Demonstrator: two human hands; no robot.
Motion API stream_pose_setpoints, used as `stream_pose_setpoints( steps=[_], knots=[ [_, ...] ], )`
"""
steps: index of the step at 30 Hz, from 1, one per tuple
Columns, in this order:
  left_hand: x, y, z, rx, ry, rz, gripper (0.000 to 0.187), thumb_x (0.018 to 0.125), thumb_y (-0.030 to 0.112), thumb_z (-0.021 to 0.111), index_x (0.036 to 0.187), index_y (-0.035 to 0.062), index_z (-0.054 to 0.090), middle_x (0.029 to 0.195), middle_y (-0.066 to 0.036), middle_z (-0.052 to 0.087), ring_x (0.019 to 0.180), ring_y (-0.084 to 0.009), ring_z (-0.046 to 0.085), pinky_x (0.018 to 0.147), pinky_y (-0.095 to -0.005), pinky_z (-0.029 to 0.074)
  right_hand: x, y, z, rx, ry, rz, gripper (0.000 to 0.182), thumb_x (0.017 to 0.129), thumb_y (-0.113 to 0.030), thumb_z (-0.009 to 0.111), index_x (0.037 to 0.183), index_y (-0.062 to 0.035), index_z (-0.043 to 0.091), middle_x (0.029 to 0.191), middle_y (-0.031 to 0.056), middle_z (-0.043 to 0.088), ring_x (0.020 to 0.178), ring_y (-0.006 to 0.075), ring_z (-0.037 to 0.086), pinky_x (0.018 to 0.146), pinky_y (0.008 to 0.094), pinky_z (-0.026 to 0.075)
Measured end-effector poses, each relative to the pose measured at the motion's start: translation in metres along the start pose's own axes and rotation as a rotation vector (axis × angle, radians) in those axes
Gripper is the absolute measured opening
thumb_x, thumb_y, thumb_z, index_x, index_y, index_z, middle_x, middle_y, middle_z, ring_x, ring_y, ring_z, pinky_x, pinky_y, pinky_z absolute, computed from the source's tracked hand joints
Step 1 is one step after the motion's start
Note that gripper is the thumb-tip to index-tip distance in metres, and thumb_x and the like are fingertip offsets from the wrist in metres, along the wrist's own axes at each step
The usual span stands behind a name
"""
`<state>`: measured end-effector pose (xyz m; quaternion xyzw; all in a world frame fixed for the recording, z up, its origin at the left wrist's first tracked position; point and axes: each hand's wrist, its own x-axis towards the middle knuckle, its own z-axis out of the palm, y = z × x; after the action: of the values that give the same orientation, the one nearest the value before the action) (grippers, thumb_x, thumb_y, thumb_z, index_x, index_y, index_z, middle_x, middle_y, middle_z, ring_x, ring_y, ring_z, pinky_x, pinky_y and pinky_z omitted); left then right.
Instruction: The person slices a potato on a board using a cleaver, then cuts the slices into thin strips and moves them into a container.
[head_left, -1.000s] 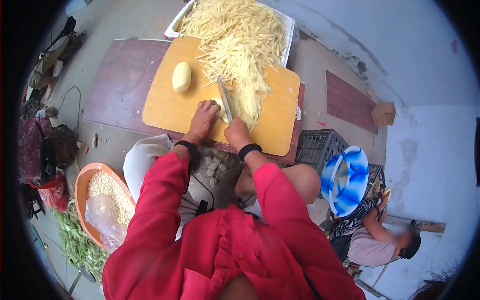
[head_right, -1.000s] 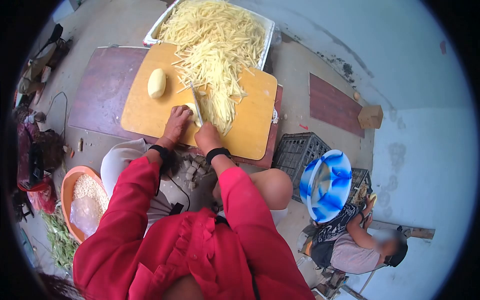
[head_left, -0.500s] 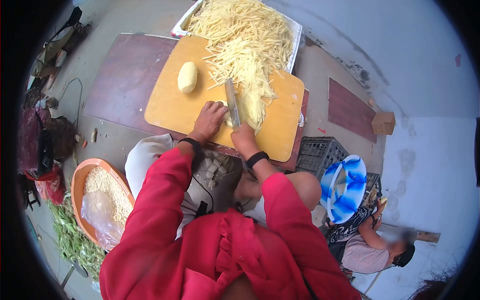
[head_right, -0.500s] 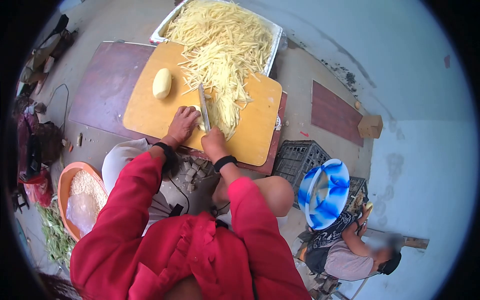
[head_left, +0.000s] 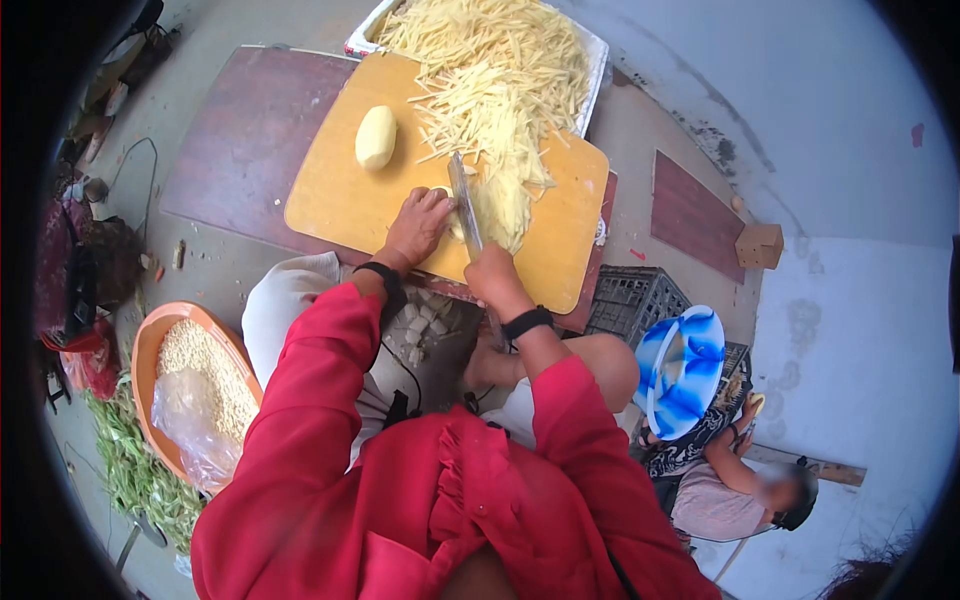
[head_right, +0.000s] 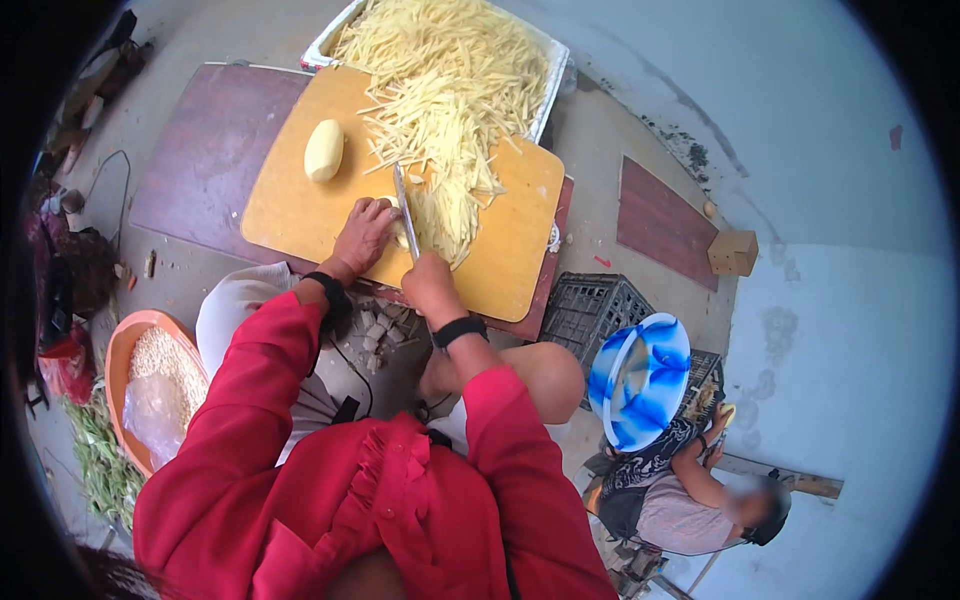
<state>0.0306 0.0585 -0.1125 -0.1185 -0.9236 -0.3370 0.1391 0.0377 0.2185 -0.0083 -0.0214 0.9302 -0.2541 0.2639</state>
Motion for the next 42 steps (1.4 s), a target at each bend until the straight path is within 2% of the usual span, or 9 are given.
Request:
stream_pose_setpoints(
  steps=[5, 8, 12, 22, 25, 28, 31, 34, 42],
  knots=[
    [0.001, 0.0, 0.001, -0.004, 0.029, 0.012, 0.037, 0.076, 0.01, 0.066, 0.111, 0.0113, 0.055, 0.112, -0.009, 0.053, 0.105, -0.0338, 0.048, 0.093, -0.0423, 0.042, 0.036, 0.015, 0.028, 0.038, 0.098, -0.032, 0.022, 0.077, -0.005, 0.054, 0.093, 0.0106, 0.059, 0.092, 0.0372, 0.061, 0.093, 0.0505, 0.06, 0.083, 0.0526, 0.048],
    [0.002, -0.003, 0.0, 0.006, 0.056, 0.031, 0.036, 0.075, 0.01, 0.066, 0.109, 0.0107, 0.054, 0.11, -0.009, 0.054, 0.104, -0.0334, 0.049, 0.092, -0.042, 0.043, 0.054, 0.024, 0.046, 0.177, 0.228, -0.016, 0.027, 0.076, -0.002, 0.052, 0.097, 0.0144, 0.056, 0.078, 0.0344, 0.061, 0.071, 0.0469, 0.065, 0.057, 0.0465, 0.054],
    [0.001, -0.007, 0.004, -0.03, 0.054, 0.017, 0.04, 0.071, 0.01, 0.07, 0.107, 0.0093, 0.054, 0.112, -0.01, 0.054, 0.105, -0.0342, 0.048, 0.093, -0.0415, 0.043, 0.042, 0.022, 0.028, 0.259, 0.217, 0.054, 0.023, 0.076, -0.005, 0.055, 0.094, 0.0087, 0.057, 0.092, 0.0351, 0.061, 0.093, 0.05, 0.059, 0.085, 0.0508, 0.047],
    [0.0, -0.002, -0.002, -0.03, 0.062, 0.01, 0.037, 0.073, 0.009, 0.068, 0.107, 0.0092, 0.053, 0.109, -0.01, 0.054, 0.106, -0.0328, 0.049, 0.092, -0.0415, 0.043, -0.017, 0.014, 0.005, 0.014, 0.113, -0.055, 0.021, 0.078, -0.004, 0.054, 0.093, 0.0111, 0.054, 0.089, 0.0368, 0.061, 0.091, 0.0512, 0.059, 0.082, 0.0518, 0.048],
    [-0.001, -0.001, -0.001, -0.028, 0.058, 0.005, 0.039, 0.072, 0.009, 0.069, 0.107, 0.0092, 0.053, 0.11, -0.009, 0.054, 0.106, -0.033, 0.048, 0.093, -0.0416, 0.042, -0.013, -0.004, -0.016, 0.191, -0.173, 0.188, 0.021, 0.077, -0.003, 0.053, 0.09, 0.0129, 0.055, 0.089, 0.0373, 0.061, 0.09, 0.0513, 0.06, 0.081, 0.0516, 0.048],
    [0.0, -0.003, 0.003, -0.037, 0.048, -0.005, 0.04, 0.071, 0.01, 0.07, 0.108, 0.0091, 0.053, 0.111, -0.01, 0.053, 0.106, -0.0335, 0.048, 0.092, -0.0419, 0.042, -0.001, -0.006, -0.019, 0.173, -0.261, 0.161, 0.019, 0.077, -0.003, 0.053, 0.087, 0.0135, 0.056, 0.088, 0.0378, 0.06, 0.089, 0.0513, 0.06, 0.08, 0.0511, 0.049],
    [0.0, -0.006, 0.004, -0.046, 0.042, -0.003, 0.039, 0.072, 0.009, 0.068, 0.108, 0.0098, 0.053, 0.11, -0.009, 0.053, 0.107, -0.0323, 0.048, 0.092, -0.0416, 0.042, 0.023, 0.03, 0.026, 0.05, 0.103, -0.084, 0.02, 0.077, -0.004, 0.054, 0.087, 0.0133, 0.056, 0.088, 0.0381, 0.06, 0.09, 0.0514, 0.06, 0.081, 0.0501, 0.049],
    [0.0, -0.008, 0.002, -0.046, 0.064, 0.007, 0.039, 0.071, 0.009, 0.069, 0.107, 0.0091, 0.053, 0.11, -0.009, 0.053, 0.106, -0.033, 0.048, 0.092, -0.0417, 0.042, 0.023, 0.022, 0.035, 0.045, 0.208, -0.062, 0.022, 0.077, -0.005, 0.055, 0.089, 0.0133, 0.057, 0.09, 0.0378, 0.06, 0.092, 0.0511, 0.06, 0.082, 0.0489, 0.049],
    [0.0, -0.005, 0.002, -0.059, 0.062, 0.0, 0.039, 0.071, 0.011, 0.071, 0.106, 0.0078, 0.053, 0.111, -0.011, 0.054, 0.106, -0.0344, 0.049, 0.093, -0.0413, 0.042, 0.03, 0.014, 0.013, 0.358, -0.005, 0.148, 0.026, 0.078, -0.008, 0.053, 0.092, 0.0134, 0.056, 0.092, 0.037, 0.061, 0.093, 0.0511, 0.059, 0.084, 0.05, 0.048]
  ],
)
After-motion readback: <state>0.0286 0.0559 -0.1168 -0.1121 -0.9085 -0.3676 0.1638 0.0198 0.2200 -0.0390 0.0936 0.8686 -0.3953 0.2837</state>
